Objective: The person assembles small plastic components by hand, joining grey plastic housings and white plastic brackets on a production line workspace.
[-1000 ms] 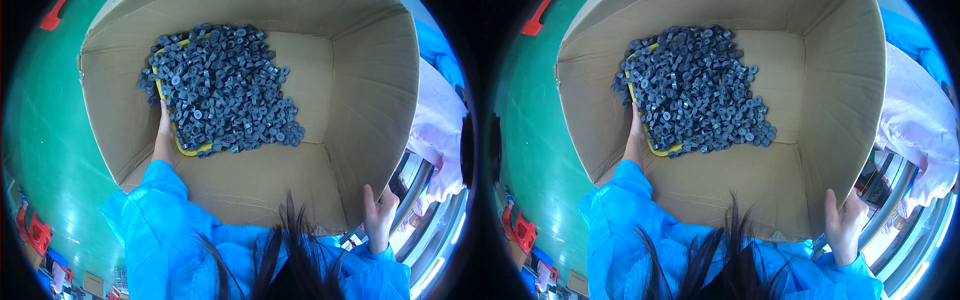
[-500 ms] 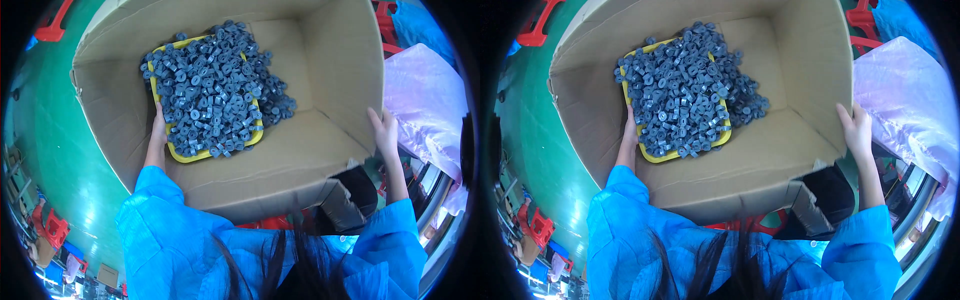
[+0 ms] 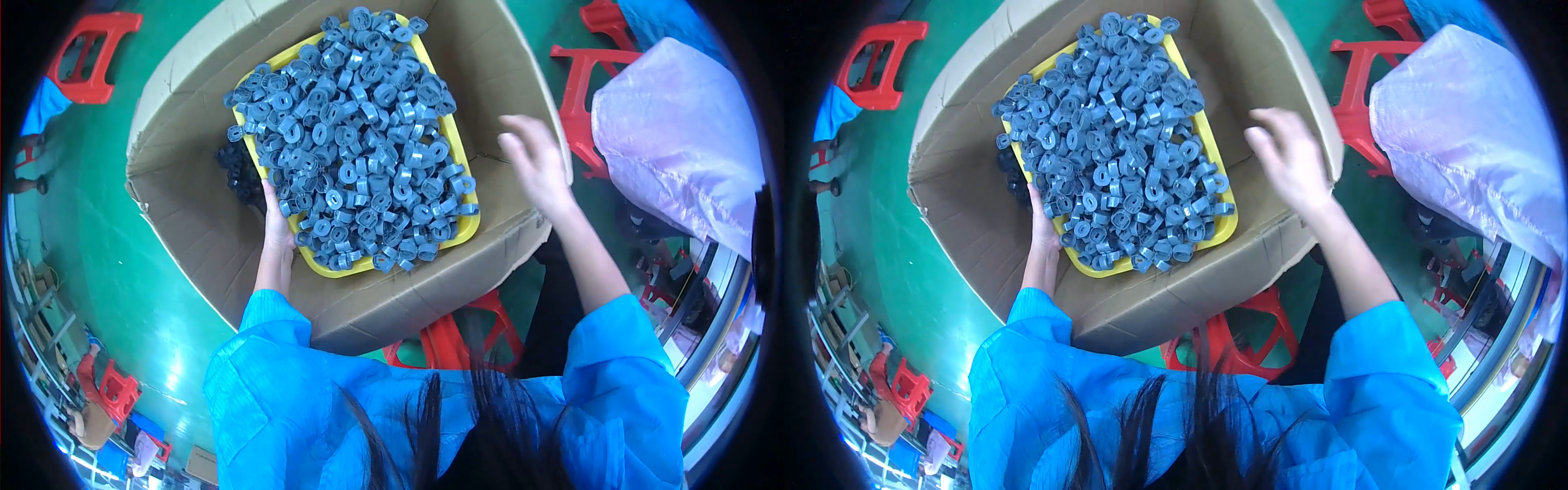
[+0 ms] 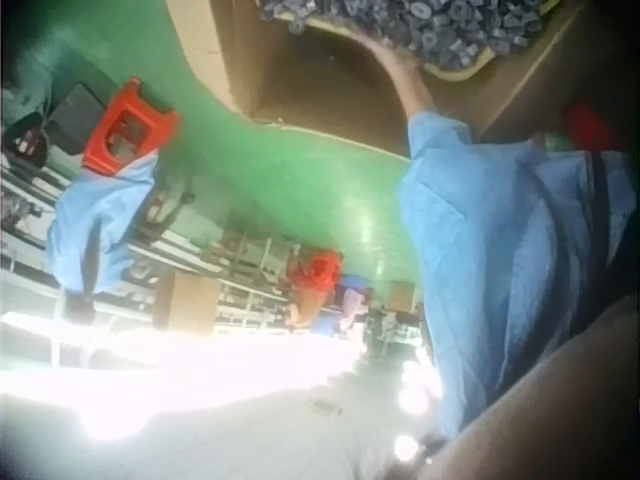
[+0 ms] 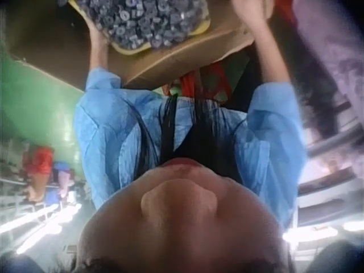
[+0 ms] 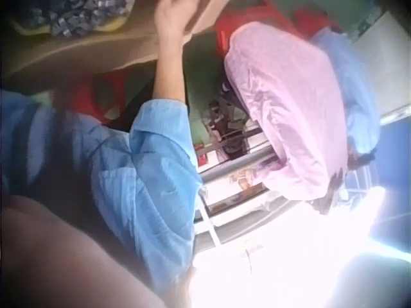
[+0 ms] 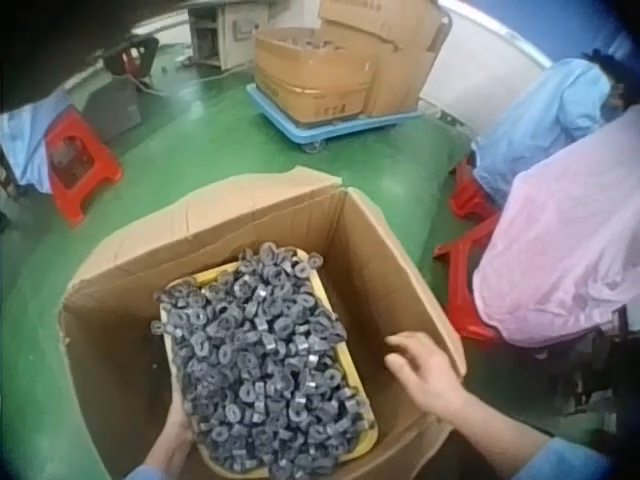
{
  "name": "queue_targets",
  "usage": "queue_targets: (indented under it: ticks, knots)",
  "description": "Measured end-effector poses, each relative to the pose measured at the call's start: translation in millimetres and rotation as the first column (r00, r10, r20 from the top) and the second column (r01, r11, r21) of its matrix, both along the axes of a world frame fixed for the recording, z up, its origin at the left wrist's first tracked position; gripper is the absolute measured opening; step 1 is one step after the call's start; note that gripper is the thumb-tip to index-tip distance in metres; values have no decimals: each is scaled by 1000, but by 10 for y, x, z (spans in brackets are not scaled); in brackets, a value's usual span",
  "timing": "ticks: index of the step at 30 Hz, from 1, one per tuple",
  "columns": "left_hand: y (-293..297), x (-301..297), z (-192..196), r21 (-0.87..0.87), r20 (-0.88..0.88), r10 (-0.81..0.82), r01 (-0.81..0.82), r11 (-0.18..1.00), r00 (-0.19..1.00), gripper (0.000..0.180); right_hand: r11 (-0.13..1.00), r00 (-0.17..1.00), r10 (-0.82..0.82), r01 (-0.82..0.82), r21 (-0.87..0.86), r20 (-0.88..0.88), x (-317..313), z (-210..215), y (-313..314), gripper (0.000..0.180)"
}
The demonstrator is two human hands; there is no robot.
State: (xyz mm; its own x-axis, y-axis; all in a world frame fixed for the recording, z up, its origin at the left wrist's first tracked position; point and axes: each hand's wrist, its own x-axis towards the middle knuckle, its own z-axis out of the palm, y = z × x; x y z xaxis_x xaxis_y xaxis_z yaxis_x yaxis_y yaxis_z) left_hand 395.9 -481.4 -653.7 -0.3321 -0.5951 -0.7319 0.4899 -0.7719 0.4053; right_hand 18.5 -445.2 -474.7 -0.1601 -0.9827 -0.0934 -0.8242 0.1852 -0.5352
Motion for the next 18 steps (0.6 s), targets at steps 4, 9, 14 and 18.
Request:
queue_targets:
  ticks: [4,9,14,18]
  knots:
    - [-30,-21,6,-13,-6,-7,7,1000,1000,75,794,375,-608,290,534,700,413,-658,337,52]
    - [18,18,37,-61,-8,11,-12,998,1000,74,659,-27,-707,339,672,707,684,-748,545,60]
    - [63,-2,164,-66,87,16,-10,998,996,71,810,219,-537,404,426,814,705,-947,595,47]
    - [98,35,264,-94,118,4,7,996,993,71,836,209,-480,405,371,852,716,-1025,602,45]
